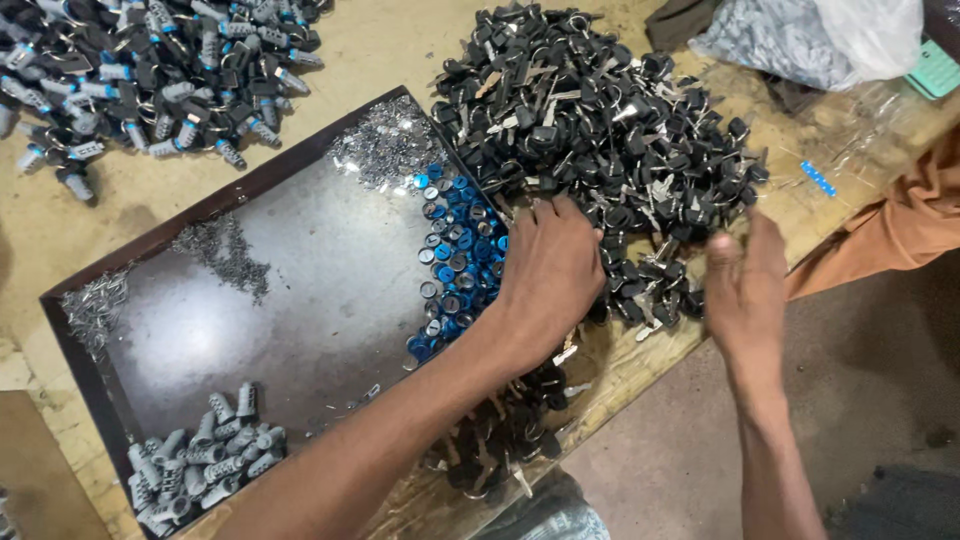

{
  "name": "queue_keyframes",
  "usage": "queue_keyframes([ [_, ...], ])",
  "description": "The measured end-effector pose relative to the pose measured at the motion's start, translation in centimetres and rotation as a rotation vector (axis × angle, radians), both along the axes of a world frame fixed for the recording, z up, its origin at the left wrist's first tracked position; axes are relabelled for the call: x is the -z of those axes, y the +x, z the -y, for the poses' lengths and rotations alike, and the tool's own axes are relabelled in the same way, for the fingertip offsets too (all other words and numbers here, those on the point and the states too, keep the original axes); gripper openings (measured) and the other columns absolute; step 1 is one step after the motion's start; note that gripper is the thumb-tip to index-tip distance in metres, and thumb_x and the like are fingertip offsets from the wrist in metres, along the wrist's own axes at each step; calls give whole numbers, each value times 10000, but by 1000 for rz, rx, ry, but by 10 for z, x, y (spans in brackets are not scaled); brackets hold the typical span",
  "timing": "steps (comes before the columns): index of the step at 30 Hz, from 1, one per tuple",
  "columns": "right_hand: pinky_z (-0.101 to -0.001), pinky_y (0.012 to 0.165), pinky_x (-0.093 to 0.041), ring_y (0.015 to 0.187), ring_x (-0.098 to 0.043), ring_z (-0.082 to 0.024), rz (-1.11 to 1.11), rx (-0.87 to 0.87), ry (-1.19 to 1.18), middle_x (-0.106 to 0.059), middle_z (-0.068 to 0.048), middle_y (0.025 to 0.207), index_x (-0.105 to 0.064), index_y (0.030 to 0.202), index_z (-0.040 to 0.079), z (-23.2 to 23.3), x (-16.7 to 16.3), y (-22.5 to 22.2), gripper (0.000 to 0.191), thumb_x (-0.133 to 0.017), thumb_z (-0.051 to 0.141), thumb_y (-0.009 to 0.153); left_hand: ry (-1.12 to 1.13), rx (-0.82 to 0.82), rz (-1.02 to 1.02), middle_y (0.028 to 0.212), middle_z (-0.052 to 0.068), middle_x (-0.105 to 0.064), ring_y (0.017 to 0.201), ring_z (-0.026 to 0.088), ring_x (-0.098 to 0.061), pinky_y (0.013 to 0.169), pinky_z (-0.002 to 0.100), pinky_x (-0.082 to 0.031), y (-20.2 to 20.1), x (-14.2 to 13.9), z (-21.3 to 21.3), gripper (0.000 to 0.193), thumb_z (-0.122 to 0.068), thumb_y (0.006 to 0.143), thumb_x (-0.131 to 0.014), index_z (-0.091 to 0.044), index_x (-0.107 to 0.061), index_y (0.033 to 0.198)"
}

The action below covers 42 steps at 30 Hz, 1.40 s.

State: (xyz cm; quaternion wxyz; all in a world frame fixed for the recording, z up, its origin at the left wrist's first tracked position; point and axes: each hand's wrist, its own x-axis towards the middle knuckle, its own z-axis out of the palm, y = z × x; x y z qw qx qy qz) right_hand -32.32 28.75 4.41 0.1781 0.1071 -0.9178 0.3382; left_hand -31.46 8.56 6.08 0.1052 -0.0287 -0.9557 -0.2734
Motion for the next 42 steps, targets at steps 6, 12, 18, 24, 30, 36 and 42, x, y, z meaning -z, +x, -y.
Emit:
queue_keyframes([
  [6, -557, 1186, -279, 1448, -360, -540, 44, -42, 12, -331, -346, 1589, -396, 1540, -51, 24, 46, 14, 662, -357, 478, 1144, 107, 54, -149, 924, 274, -651, 887, 436, -591, 833, 521, -472, 12, 18, -15, 256, -150, 964, -625, 106, -642, 962],
  [12, -470, 1165, -367, 1387, -478, -430, 82, -121, -235, -302, -311, 1595, -521, 1409, 1, 54, 22, 49, 467, -389, 364, 1147, 282, 272, -30, 886, 215, -715, 896, 423, -624, 885, 516, -495, 35, 3, -6, 142, -116, 930, -590, -10, -669, 878],
  [18, -384, 1100, -487, 1354, -575, -301, 225, -253, -456, -556, -221, 1455, -629, 1329, 17, 47, 18, 59, 367, -472, 275, 1120, 264, -123, -30, 844, 257, -680, 859, 449, -635, 773, 554, -501, 14, -17, -9, 212, -173, 968, -594, 31, -640, 1008],
  [24, -380, 1122, -457, 1298, -578, -260, -2, 46, -307, -643, -182, 1367, -628, 1371, 67, 37, 11, 16, 389, -441, 319, 1141, 201, -163, -115, 997, 297, -599, 924, 442, -602, 784, 535, -495, 9, -5, -15, 235, -176, 967, -589, 51, -614, 1023],
  [30, -417, 1139, -376, 1363, -487, -318, 131, -243, -294, -546, -209, 1417, -651, 1302, 19, 56, 7, -9, 465, -409, 380, 1136, 300, -40, -189, 1067, 254, -617, 970, 431, -587, 871, 517, -485, 5, 6, -25, 258, -127, 966, -565, 73, -625, 1117],
  [36, -366, 1084, -446, 1270, -594, -270, 131, -248, -402, -641, -159, 1335, -702, 1161, -13, 54, 11, 14, 313, -536, 248, 1110, 463, -8, 127, 1011, 228, -697, 967, 398, -654, 877, 484, -523, 25, -8, -8, 261, -181, 934, -581, -16, -728, 1073],
  [42, -294, 1004, -502, 1116, -659, -182, 195, -277, -563, -726, -107, 1218, -702, 1147, -45, 53, 12, 12, 229, -597, 148, 1084, 200, -138, -362, 1090, 321, -667, 1048, 451, -597, 915, 496, -487, 10, -13, -4, 260, -149, 892, -626, 50, -659, 1057],
])
